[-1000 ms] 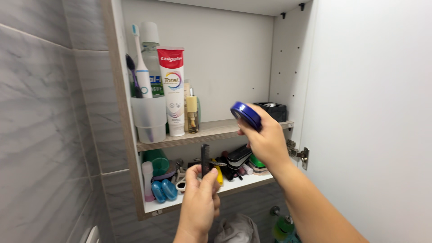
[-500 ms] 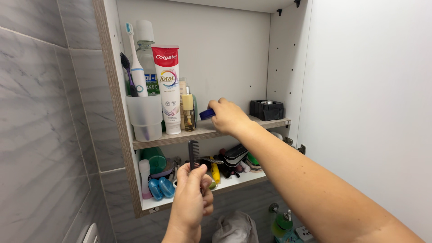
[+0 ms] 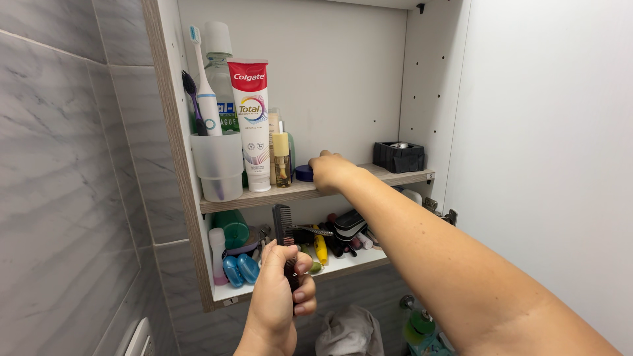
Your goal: The person cleans the inside of a bathroom cabinet with a spray and cloth, then places various toiletries and personal care items onto the shelves. Items handled include mouthwash, an electric toothbrush, toothpaste, lotions, a small black box, a comb, and a pink plastic object.
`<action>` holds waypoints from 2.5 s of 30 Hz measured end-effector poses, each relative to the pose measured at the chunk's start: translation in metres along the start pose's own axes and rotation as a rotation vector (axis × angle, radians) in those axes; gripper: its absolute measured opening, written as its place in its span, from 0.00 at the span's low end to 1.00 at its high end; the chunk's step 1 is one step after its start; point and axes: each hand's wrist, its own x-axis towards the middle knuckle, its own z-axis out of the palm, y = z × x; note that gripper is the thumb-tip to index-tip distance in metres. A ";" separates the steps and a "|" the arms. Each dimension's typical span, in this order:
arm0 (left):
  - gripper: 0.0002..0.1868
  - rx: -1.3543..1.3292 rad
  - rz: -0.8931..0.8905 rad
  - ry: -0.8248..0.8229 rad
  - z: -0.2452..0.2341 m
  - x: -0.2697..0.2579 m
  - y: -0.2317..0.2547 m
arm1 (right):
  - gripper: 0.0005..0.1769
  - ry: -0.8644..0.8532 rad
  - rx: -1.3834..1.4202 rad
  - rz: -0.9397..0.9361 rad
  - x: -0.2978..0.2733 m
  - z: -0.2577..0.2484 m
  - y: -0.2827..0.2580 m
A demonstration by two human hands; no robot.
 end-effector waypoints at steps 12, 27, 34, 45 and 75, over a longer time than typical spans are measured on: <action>0.23 0.181 0.173 -0.160 -0.053 0.016 -0.058 | 0.29 0.156 1.022 -0.208 -0.144 0.042 -0.015; 0.16 0.140 0.111 -0.010 -0.182 0.056 -0.247 | 0.20 -0.567 1.709 0.340 -0.238 0.226 -0.004; 0.17 0.115 -0.055 0.070 -0.199 0.044 -0.233 | 0.23 -0.612 1.720 0.411 -0.251 0.224 -0.013; 0.16 0.123 -0.021 0.159 -0.175 0.021 -0.212 | 0.38 -0.480 1.682 0.332 -0.269 0.213 -0.026; 0.11 0.206 0.115 -0.036 -0.185 -0.075 -0.160 | 0.15 -0.457 1.573 0.220 -0.347 0.229 -0.090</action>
